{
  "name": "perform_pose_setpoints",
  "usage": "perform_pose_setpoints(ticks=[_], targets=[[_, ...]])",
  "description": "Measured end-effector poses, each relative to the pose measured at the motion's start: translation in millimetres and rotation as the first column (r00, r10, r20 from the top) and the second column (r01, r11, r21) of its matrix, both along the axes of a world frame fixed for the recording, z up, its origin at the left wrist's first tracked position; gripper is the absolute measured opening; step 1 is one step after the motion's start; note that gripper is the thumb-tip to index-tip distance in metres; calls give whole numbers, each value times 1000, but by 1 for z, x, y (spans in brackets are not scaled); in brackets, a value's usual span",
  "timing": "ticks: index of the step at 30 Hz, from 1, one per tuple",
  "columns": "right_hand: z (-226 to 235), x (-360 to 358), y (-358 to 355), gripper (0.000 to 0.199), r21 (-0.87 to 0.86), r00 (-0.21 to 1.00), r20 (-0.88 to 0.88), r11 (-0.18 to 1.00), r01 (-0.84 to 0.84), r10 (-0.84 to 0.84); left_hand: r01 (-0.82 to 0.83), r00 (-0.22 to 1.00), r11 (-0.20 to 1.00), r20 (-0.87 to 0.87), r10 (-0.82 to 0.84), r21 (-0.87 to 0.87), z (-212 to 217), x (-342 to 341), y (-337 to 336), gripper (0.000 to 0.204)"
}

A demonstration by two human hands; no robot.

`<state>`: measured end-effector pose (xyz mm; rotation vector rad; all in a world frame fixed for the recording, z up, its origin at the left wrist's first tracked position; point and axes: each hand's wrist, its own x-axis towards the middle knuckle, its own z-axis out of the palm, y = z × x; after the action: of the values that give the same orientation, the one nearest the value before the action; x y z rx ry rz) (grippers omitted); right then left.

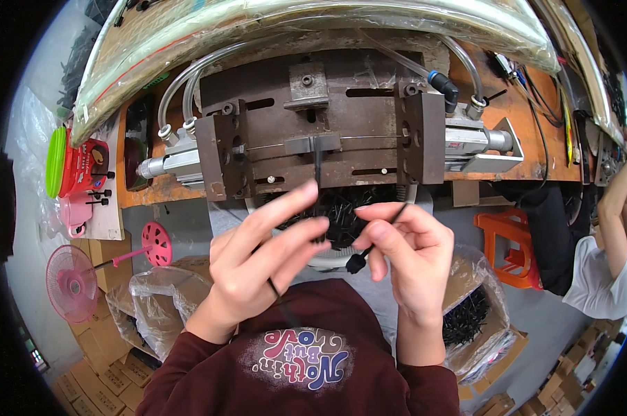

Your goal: The recorder is assembling black plastic electronic components using a specialized fixture or press on a workbench.

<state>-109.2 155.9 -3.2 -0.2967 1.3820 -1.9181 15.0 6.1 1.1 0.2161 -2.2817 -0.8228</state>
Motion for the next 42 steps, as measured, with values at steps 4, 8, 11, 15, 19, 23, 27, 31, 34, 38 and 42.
perform_pose_setpoints(ticks=[4, 8, 11, 15, 19, 23, 27, 31, 34, 38, 42], targets=[[3, 0, 5, 21, -28, 999, -37, 1000, -6, 5, -75, 978, 965, 172, 121, -250, -7, -7, -6, 25], [8, 2, 5, 25, -46, 999, -35, 999, 29, -31, -71, 960, 943, 234, 153, -324, -3, -12, -7, 25], [9, -1, 12, 23, -42, 999, -36, 999, 18, -19, -67, 958, 947, 246, 149, -315, 1, -14, -11, 25], [8, -5, 19, 17, -40, 1000, -22, 999, 3, -4, -69, 959, 942, 240, 153, -327, -2, -15, -10, 26], [6, -4, 20, 14, -82, 999, 2, 996, 35, -35, -52, 958, 932, 246, 148, -358, 1, -14, -12, 29], [1, -2, 17, 14, -112, 991, 97, 989, 100, -89, 163, 985, 983, 75, -158, -79, 2, -1, -3, 35], [3, 9, 0, 17, -109, 992, 124, 994, -1, 14, 278, 960, 950, 63, -271, -145, 4, 4, 5, 37], [4, 9, -11, 24, -52, 999, 35, 998, -30, 32, 190, 981, 981, 37, -189, -31, -3, 8, 4, 37], [3, 10, -18, 30, 32, 982, -173, 996, 79, -72, -17, 989, 999, 149, 21, -29, 6, 6, 1, 35], [3, 9, -9, 25, 71, 962, -266, 994, 85, -63, -112, 979, 950, 133, 157, -292, -14, -3, -6, 30], [2, 8, -2, 21, 88, 964, -264, 994, 61, -36, -133, 965, 914, 159, 207, -383, -8, -12, -4, 26]])
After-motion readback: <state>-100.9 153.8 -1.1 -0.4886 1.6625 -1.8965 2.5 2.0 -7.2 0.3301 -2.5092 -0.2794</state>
